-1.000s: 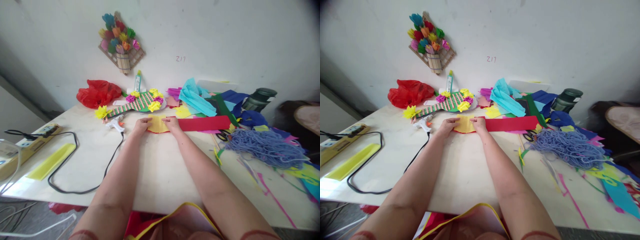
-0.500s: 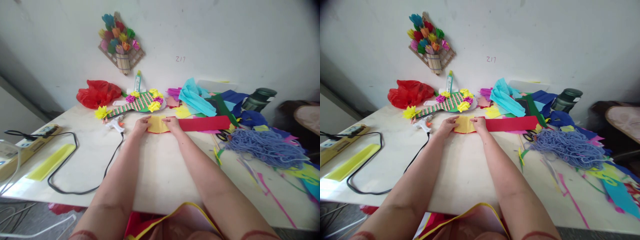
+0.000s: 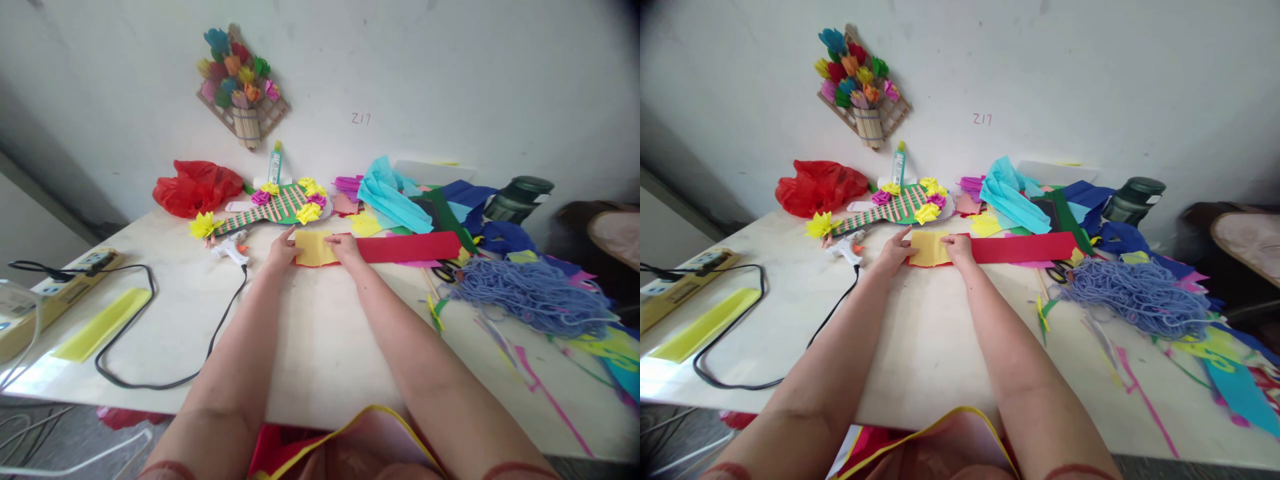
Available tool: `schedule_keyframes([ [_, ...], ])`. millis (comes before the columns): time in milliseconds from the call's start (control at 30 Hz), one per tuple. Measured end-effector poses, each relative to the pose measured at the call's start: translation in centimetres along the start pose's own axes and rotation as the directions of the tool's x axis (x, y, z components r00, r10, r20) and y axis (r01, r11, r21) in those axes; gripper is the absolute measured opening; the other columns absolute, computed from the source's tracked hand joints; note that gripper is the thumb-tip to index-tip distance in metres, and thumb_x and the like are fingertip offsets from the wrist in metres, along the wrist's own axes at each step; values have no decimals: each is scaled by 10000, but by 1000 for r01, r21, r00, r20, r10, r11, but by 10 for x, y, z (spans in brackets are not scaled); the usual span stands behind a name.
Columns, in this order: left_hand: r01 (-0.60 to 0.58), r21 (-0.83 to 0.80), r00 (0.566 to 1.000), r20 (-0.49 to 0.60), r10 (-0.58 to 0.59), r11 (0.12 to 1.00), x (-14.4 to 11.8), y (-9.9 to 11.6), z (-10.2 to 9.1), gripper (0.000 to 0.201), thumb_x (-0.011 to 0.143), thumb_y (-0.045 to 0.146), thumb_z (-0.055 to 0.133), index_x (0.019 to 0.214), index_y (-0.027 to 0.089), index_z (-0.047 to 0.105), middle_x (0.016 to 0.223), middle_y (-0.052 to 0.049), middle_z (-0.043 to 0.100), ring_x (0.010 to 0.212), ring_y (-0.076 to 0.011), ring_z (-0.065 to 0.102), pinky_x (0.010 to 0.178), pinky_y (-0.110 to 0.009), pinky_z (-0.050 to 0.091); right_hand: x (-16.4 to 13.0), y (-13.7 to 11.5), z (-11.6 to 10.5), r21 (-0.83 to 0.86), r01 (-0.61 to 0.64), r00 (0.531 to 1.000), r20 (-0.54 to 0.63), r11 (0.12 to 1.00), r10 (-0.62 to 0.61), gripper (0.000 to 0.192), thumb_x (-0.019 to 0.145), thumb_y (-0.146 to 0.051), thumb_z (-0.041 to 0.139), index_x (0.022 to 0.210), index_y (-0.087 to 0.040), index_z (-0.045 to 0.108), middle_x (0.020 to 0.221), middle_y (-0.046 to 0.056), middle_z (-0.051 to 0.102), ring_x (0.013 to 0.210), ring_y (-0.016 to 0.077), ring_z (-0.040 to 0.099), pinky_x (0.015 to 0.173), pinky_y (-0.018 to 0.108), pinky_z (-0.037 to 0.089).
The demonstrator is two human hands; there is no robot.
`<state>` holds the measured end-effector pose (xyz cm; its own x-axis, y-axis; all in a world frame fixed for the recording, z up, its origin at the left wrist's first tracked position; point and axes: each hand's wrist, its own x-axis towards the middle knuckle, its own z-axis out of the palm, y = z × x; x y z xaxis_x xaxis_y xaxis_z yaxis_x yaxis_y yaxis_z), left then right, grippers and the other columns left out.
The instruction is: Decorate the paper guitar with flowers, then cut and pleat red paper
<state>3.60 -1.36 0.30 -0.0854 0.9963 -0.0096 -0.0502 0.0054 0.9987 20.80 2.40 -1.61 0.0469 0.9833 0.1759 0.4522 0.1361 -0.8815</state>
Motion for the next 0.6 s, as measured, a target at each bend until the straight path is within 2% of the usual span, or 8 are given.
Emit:
schedule_keyframes([
  [133,-16,18,1000,2,16,1000,1,-1,0,839,553,8,589,1352,141,369,625,52,596,602,-91,586,638,-218,470,0,1,0,-7,1,1000,-3,1000,-1,246,704,-97,534,848,-163,723,931,46,712,912,159,645,855,262,471],
  [433,-38,1,999,9,38,999,3,-6,-2,845,524,48,649,1330,139,413,728,-4,657,652,-122,611,642,-238,486,1,3,0,25,-4,999,-51,1000,5,226,667,-131,559,825,-164,718,880,39,717,861,166,654,822,271,488],
  [600,-62,24,998,-6,62,998,5,-8,-1,759,509,69,670,1250,115,514,728,-7,650,646,-113,593,658,-239,481,-1,2,-1,-78,17,998,-63,997,-22,241,665,-130,552,838,-149,719,905,46,706,841,168,649,804,251,486],
])
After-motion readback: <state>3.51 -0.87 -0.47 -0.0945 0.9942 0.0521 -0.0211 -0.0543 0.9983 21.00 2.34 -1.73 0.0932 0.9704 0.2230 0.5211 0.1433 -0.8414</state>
